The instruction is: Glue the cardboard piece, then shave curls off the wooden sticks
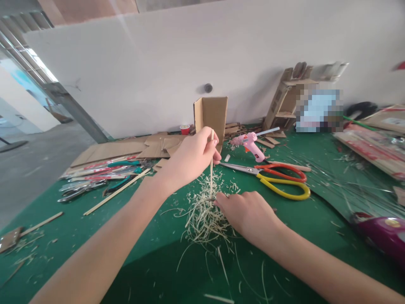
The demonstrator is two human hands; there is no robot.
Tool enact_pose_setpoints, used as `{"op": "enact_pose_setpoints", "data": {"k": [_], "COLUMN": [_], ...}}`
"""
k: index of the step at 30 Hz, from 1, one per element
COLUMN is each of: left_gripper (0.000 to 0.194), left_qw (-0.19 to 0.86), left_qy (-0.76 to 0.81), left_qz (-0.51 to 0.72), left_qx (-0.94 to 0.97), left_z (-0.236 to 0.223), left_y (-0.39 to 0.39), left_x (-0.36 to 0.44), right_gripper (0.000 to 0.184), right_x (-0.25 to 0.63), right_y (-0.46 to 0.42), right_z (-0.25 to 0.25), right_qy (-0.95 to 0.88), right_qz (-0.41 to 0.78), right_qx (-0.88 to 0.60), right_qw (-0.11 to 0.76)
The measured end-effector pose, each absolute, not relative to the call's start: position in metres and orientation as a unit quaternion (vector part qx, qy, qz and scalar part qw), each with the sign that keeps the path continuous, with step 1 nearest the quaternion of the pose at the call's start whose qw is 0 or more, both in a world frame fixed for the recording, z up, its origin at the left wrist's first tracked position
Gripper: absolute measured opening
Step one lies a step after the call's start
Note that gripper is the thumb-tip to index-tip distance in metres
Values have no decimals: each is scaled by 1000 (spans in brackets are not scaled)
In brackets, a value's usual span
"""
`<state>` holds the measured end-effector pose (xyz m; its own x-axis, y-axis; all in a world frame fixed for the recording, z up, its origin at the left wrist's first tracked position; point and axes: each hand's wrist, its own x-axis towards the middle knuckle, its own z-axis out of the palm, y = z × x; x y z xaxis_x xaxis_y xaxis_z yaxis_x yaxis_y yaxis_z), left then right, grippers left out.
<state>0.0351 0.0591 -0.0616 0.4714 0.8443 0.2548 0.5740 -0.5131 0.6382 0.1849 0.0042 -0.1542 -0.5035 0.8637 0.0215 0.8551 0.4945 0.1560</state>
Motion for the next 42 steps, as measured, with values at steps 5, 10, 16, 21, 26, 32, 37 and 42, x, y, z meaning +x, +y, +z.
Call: {"op": "enact_pose_setpoints", "data": {"k": [5,10,16,21,26,32,37,42], "left_gripper": [13,13,14,15,16,15,16,17], "left_qw": [246,256,263,263,268,269,268,278], "left_qy": [427,419,417,421,417,415,417,421], "left_qz": [280,286,288,284,284,286,278,281], "left_qx": [824,823,821,821,821,821,823,816], "left_z": [-61,-62,-63,-63,-64,-63,-60,-61], "left_y": [57,59,61,61,63,61,59,61], "left_x": [35,34,34,35,34,34,34,34], "right_gripper": [14,27,14,16,34,34,28,29], "right_x": [178,186,184,180,193,197,191,189], "right_y": [0,1,2,1,5,14,14,11], "right_z": [-146,-154,-155,-152,-154,-161,-161,-153], "right_qy": [857,856,863,861,875,863,880,892], "right_qz": [26,93,77,55,112,129,82,69], "right_qx": [502,509,498,501,468,480,468,447], "right_qw": [111,-4,25,70,-57,-87,6,25]}}
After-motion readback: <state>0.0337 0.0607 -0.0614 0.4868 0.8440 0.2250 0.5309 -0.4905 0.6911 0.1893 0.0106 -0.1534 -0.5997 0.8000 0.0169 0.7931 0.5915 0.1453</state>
